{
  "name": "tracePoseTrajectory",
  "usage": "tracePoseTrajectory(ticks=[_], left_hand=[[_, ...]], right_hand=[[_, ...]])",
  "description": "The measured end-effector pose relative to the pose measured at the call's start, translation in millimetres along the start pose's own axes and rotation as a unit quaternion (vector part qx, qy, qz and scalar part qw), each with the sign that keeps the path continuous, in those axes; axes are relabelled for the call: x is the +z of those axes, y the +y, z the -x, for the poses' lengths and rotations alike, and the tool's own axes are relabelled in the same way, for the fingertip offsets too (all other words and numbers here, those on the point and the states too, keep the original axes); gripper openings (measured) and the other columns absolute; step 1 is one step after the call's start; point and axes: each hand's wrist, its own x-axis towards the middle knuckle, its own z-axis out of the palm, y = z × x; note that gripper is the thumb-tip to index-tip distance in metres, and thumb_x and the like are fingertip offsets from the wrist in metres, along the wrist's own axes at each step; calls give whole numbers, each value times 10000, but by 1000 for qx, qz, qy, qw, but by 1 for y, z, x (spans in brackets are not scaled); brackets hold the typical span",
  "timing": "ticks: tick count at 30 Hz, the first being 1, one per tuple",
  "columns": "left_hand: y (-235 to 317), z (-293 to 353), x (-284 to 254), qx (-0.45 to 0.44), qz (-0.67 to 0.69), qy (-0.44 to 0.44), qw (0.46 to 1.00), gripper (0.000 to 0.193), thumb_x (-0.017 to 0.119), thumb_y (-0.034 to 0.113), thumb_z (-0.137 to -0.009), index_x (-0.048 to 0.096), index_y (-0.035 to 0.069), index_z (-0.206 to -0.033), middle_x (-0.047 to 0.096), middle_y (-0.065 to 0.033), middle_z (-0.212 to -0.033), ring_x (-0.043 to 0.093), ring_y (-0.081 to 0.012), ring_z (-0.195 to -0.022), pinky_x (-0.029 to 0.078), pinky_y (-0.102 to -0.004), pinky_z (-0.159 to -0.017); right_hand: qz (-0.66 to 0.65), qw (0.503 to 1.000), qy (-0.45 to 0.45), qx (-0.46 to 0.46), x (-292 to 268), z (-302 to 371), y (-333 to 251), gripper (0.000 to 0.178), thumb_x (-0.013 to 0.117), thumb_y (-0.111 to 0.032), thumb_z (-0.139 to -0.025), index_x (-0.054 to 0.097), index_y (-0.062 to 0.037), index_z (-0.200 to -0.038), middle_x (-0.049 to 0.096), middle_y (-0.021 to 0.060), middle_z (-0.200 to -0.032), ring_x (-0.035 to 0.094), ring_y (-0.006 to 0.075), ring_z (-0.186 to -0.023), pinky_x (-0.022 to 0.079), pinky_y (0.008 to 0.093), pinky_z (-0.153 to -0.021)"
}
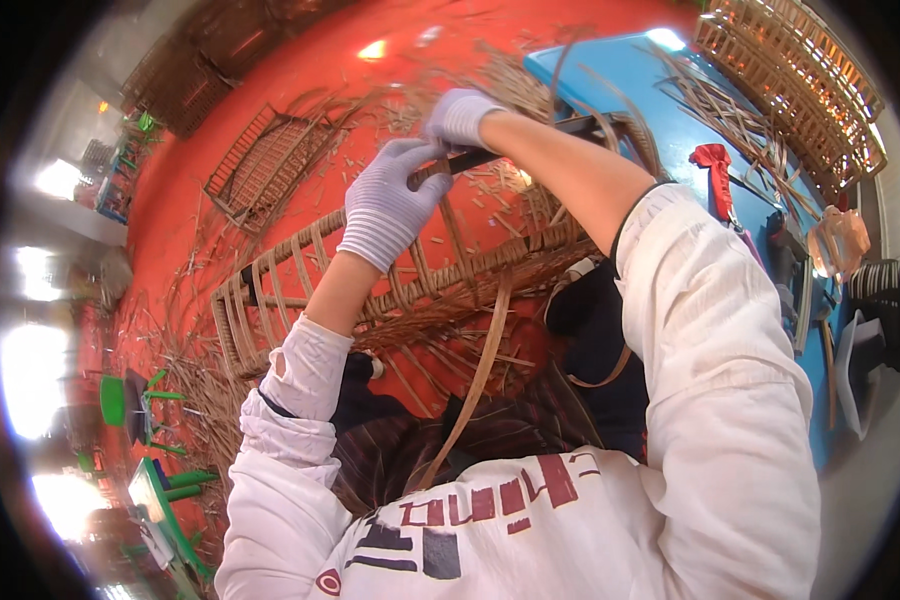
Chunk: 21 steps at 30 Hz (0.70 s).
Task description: Using a pneumatic nail gun and wire cutters to assemble and trim wicker or bamboo furniture frame components.
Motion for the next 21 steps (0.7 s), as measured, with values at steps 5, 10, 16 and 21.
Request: tracePoseTrajectory(ticks=[5,10,16,21], left_hand=[[14,-14,-3,-11,-82,-108,991,342,645,382,-851,706,154,-1098,685,-85,-1052,664,-277,-977,522,-374,-851],[4,-31,-12,-146,7,-254,956,307,612,334,-877,730,111,-1053,705,-103,-835,680,-249,-810,522,-382,-767],[-5,-43,-13,-155,159,-317,922,260,639,290,-880,736,56,-941,644,-39,-692,556,-109,-606,452,-282,-577],[-7,-43,-13,-143,176,-328,917,264,626,280,-886,723,36,-911,627,-33,-673,552,-107,-603,441,-266,-558]], right_hand=[[-18,992,128,3,14,6,8,380,511,-373,-923,687,-38,-948,696,111,-836,676,262,-769,532,388,-718],[-150,897,404,-100,16,56,-2,239,549,-246,-936,651,-53,-1034,679,112,-965,646,294,-935,516,405,-807],[116,897,318,-283,32,131,4,303,630,-123,-790,620,-113,-1093,640,61,-1071,637,250,-970,520,387,-837],[202,855,319,-356,33,127,-11,322,619,-174,-804,593,-108,-1118,610,46,-1096,620,242,-916,523,369,-806]])
